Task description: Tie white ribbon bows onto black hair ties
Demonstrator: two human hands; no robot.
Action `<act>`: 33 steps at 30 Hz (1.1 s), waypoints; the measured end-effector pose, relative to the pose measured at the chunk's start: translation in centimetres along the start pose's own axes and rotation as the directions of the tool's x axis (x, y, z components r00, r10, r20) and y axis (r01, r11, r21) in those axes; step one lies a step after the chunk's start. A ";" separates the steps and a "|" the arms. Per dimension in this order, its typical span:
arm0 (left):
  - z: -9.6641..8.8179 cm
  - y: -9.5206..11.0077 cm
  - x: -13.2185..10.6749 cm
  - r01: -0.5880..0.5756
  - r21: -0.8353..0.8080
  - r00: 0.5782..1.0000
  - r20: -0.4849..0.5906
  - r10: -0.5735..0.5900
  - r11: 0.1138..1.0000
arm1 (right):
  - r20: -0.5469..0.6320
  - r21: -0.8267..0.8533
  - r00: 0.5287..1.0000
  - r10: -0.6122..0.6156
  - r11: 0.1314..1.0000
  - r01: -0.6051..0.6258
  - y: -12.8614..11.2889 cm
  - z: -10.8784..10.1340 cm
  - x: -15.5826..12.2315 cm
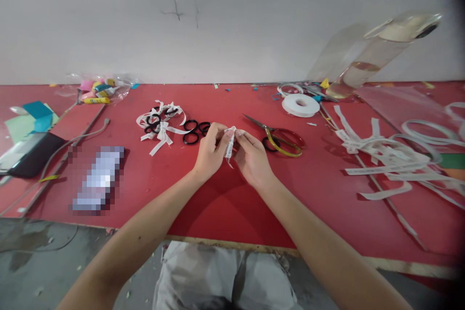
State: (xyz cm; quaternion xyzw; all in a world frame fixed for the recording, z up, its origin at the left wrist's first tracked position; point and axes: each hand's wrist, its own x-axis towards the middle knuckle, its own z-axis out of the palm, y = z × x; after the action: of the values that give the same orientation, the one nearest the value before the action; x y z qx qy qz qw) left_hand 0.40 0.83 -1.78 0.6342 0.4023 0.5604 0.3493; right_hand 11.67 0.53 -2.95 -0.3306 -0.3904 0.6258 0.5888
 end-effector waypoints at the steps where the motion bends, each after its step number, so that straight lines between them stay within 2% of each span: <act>1: 0.0 0.0 0.0 0.001 0.002 1.000 0.001 -0.001 1.000 | -0.006 -0.016 1.000 -0.008 1.000 0.008 0.0 0.0 0.0; 5: -0.1 0.0 0.0 0.008 0.081 1.000 -0.023 -0.006 0.997 | -0.056 -0.201 0.995 -0.077 0.977 0.064 0.1 0.2 -0.4; 9: -0.1 -0.2 -0.2 0.055 0.255 0.998 -0.048 -0.044 0.965 | -0.069 -0.452 0.978 -0.198 0.880 0.147 0.5 0.7 -1.1; 14: 0.7 -0.5 -0.5 0.069 0.406 0.998 -0.021 -0.066 0.911 | -0.167 -0.525 0.939 -0.301 0.834 0.173 1.3 1.6 -1.5; 20: 1.7 -0.1 -1.1 0.058 0.356 0.998 -0.013 -0.058 0.933 | -0.241 -0.590 0.889 -0.390 0.786 0.185 1.3 1.5 -1.3; 25: 1.7 0.2 -1.3 0.066 0.296 0.998 -0.008 -0.067 0.953 | -0.231 -0.652 0.882 -0.411 0.738 0.173 1.0 1.2 -1.2; 33: 1.7 0.5 -1.0 0.091 0.115 0.994 -0.068 -0.084 0.989 | -0.209 -0.658 0.861 -0.464 0.718 0.227 0.3 1.0 -1.0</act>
State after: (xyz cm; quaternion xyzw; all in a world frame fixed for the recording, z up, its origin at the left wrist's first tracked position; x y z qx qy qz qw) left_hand 2.07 -0.28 -1.99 0.6175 0.4729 0.5395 0.3225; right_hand 10.70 -0.62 -2.79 -0.5312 -0.5124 0.2698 0.6185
